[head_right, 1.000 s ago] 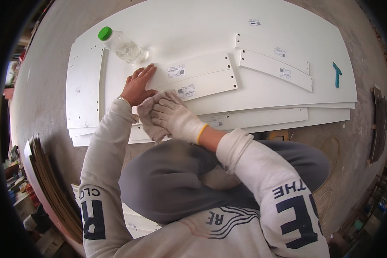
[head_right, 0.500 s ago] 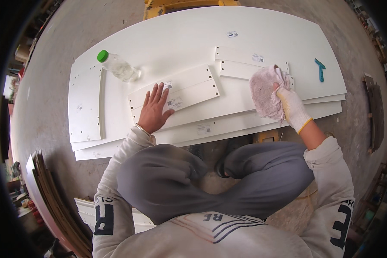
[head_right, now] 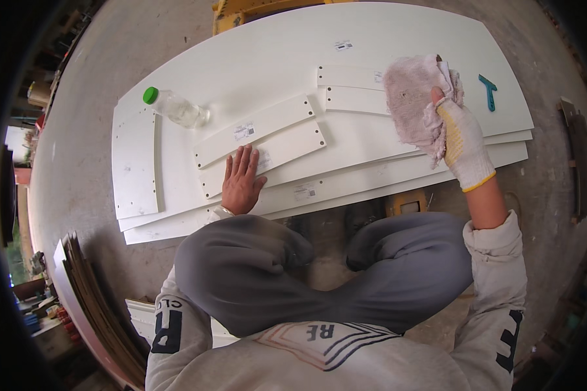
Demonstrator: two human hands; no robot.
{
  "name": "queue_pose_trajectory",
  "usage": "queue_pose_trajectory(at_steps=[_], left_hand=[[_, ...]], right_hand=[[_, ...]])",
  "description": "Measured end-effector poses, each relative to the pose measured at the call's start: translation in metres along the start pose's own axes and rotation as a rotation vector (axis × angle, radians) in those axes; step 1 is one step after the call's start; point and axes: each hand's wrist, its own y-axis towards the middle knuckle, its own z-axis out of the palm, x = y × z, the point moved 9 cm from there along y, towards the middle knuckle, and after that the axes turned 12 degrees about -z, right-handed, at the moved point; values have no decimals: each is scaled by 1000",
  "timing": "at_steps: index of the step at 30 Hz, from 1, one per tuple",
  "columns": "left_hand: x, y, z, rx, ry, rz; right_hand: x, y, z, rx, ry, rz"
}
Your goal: The person scrapes labels off white panels using a scraper and then wipes them with a cloth. They handle each panel individually, scraping and wiping the surfaces before stacking them.
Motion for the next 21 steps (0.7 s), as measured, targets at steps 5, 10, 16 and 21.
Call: queue_pose_trajectory(at_steps=[5,10,16,21], left_hand=[[-3,3,-4,28,-109,22],[-13,19,-25,10,-192,127],[17,90,-48,-40,-174,76],[41,112,-9,154,-46,-48]], right_hand=[[-1,4,-28,-134,-20,-11],[1,6,-44,-147,-54,-37],[-6,11,-47,-190,-15,-16],[-5,16,-31,-126,-34,-58]])
